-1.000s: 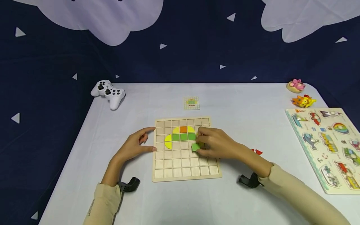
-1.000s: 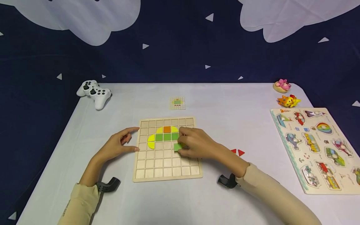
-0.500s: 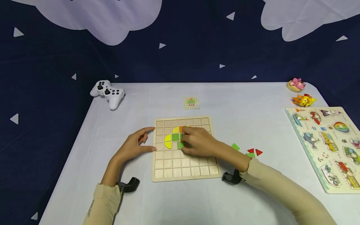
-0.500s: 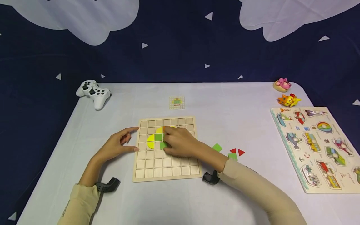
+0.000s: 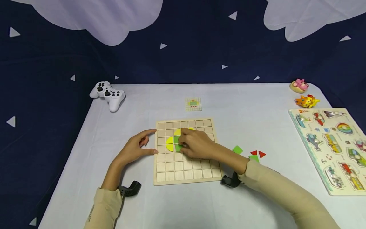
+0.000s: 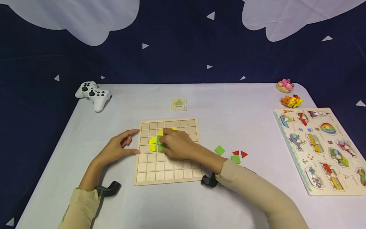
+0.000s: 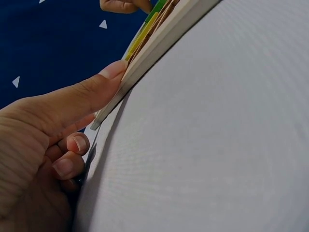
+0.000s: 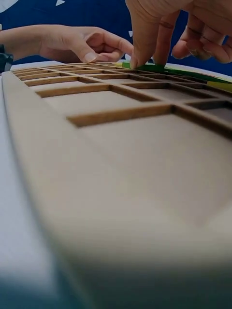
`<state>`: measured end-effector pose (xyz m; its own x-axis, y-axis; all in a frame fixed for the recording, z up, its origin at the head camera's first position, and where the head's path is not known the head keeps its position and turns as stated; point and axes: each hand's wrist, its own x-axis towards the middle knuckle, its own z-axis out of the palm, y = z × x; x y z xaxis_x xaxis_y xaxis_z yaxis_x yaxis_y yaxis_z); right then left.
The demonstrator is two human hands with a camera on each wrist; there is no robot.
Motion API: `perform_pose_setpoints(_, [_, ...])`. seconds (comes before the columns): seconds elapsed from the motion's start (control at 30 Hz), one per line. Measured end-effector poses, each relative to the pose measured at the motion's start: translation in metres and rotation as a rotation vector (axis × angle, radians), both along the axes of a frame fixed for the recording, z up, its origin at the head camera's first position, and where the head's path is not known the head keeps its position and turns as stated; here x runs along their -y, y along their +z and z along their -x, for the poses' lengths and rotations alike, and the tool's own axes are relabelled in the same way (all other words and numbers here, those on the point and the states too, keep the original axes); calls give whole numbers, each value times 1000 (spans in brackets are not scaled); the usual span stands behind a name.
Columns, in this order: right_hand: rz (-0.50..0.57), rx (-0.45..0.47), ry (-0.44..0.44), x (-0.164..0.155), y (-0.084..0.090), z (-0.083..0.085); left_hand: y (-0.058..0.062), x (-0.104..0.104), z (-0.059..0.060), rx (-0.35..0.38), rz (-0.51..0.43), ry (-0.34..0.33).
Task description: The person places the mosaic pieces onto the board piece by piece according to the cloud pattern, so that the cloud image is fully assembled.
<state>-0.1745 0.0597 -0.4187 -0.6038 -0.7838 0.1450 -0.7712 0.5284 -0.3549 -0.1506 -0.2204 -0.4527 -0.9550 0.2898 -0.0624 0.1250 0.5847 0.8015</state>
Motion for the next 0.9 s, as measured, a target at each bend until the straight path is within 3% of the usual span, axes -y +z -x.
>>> perform_pose_setpoints(0.17, [-31,68,-38,5,4,0,0,1,-1,1,0,8])
perform_pose_setpoints(0.57, [-44,36,-92,7,2,-6,-1,0,-3,12,-9,15])
perform_pose_setpoints(0.9, [29,-5,-223,-41,18,-14,-2,-1,-2,2,-14,15])
